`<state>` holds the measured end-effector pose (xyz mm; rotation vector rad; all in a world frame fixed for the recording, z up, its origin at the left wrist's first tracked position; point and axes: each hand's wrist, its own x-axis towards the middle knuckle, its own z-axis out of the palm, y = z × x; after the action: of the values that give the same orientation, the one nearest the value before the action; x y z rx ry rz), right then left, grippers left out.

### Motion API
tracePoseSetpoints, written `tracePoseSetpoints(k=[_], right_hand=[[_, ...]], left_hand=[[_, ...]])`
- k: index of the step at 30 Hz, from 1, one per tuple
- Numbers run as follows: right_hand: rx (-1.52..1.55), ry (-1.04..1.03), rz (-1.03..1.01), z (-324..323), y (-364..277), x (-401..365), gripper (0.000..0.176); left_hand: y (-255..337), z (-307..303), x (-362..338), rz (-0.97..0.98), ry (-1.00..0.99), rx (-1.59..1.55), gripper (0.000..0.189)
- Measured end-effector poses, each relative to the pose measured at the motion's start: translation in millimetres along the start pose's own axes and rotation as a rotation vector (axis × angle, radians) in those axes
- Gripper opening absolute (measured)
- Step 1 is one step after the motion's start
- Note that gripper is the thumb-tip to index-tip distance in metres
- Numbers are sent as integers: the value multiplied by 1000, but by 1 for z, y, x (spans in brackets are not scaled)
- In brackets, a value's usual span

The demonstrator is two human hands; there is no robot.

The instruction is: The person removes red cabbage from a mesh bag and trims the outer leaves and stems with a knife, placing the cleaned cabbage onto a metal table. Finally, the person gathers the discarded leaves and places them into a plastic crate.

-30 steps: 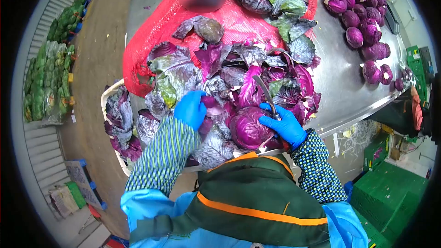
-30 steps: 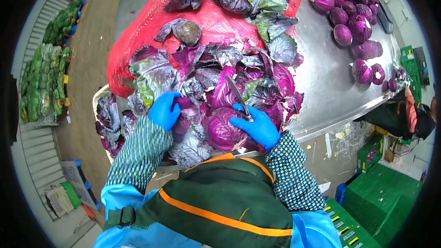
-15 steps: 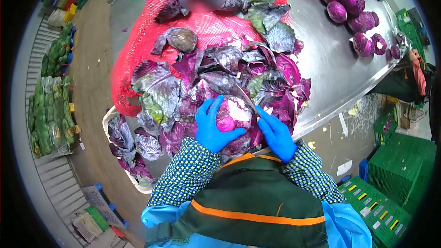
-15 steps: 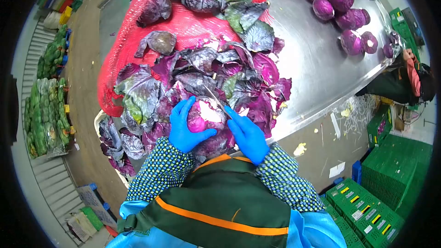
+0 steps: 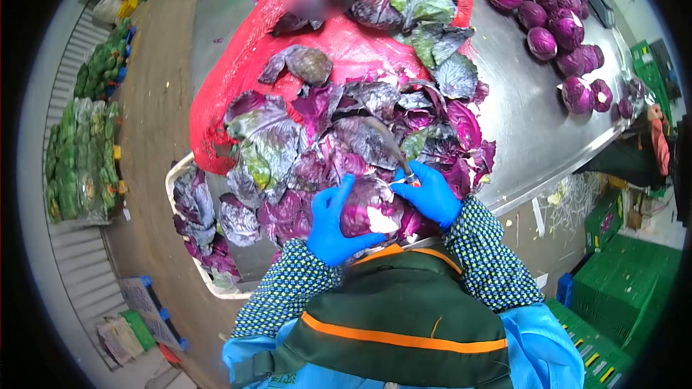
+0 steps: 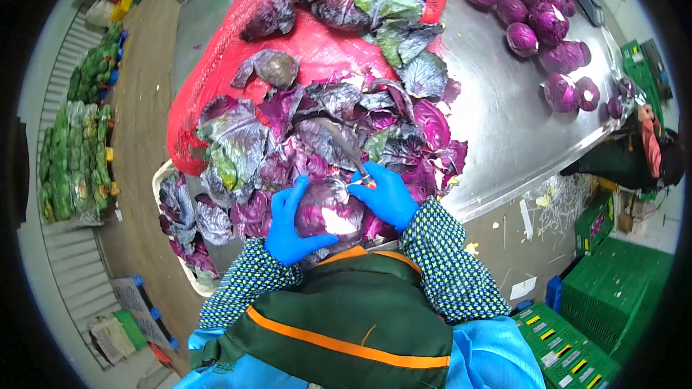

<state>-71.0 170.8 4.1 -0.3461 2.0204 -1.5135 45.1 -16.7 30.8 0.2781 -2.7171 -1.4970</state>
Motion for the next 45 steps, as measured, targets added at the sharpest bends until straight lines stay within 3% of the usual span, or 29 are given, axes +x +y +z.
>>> tracePoseSetpoints(k=[1, 2, 3, 4, 6, 7, 8, 10, 11, 12, 14, 15, 18, 20, 21, 22, 23, 24, 25, 26, 27, 28, 30, 31, 35, 36, 41, 45], right_hand=[[-22, 6, -41, 3, -5, 0, 25], [162, 28, 116, 6, -12, 3, 22], [292, 67, 213, 9, -15, 6, 21], [417, 106, 301, 10, -19, 10, 20], [271, 109, 112, 18, -22, 2, 19], [268, 87, 143, 16, -29, -5, 19], [270, 28, 139, 11, -28, -10, 20], [169, -31, 53, 2, -32, -19, 20], [169, -27, 52, -2, -36, -21, 20], [258, -6, 95, -6, -44, -25, 19], [345, 18, 145, -13, -60, -32, 19], [330, 1, 124, -16, -68, -33, 19], [317, 44, 28, -32, -99, -27, 18], [357, 182, -77, -42, -118, -14, 17], [380, 359, -123, -44, -124, -2, 19], [402, 536, -169, -45, -129, 6, 22], [391, 572, -209, -51, -126, 8, 33], [391, 575, -227, -57, -118, 3, 33], [316, 463, -61, -59, -104, -10, 38], [242, 346, 119, -53, -84, -21, 44], [172, 208, 106, -39, -50, -22, 47], [104, 69, 99, -24, -21, -28, 51], [-172, 64, -46, 3, -19, -38, 57], [-172, 32, 39, 7, -22, -37, 66], [-102, -31, 102, -10, -12, -32, 79], [123, -87, 165, -14, -14, -30, 76], [293, -77, 243, -24, -13, -32, 74], [231, -50, 245, -23, 0, -35, 76]], left_hand=[[1, -7, -1, -52, -114, 100, 99], [1, -10, -2, -98, -234, 199, 93], [1, -9, 1, -54, -128, 133, 73], [2, -11, 7, -47, -118, 130, 73], [6, -19, 18, 223, -75, 388, 54], [10, -24, 25, 340, -91, 302, 36], [4, -24, 22, 336, -92, 301, 36], [-9, -21, 22, 564, -247, 164, 25], [-13, -17, 17, 440, -156, 114, 19], [-9, -21, 21, 446, -164, 114, 19], [10, -36, 32, 38, -115, -252, 17], [18, -42, 41, 192, -135, -164, 16], [57, -66, 69, 259, -143, -190, 16], [71, -71, 93, 400, 5, -202, 16], [76, -73, 107, 577, 222, -68, 22], [76, -74, 101, 582, 225, -69, 22], [73, -77, 91, 433, 198, -15, 26], [67, -80, 83, 287, 175, 40, 30], [45, -77, 70, 228, -177, 31, 42], [20, -63, 45, 101, -361, 187, 57], [-17, -43, 22, 278, -404, 242, 67], [-24, -26, 5, 191, -371, 332, 74], [-33, -7, 6, 119, -241, 137, 72], [-32, -7, 9, 117, -240, 135, 72], [-23, -10, 31, 379, -278, 304, 62], [-21, -11, 36, 490, -286, 366, 59], [-20, -11, 56, 753, -282, 431, 31], [-21, -13, 74, 740, -322, 485, 23]])
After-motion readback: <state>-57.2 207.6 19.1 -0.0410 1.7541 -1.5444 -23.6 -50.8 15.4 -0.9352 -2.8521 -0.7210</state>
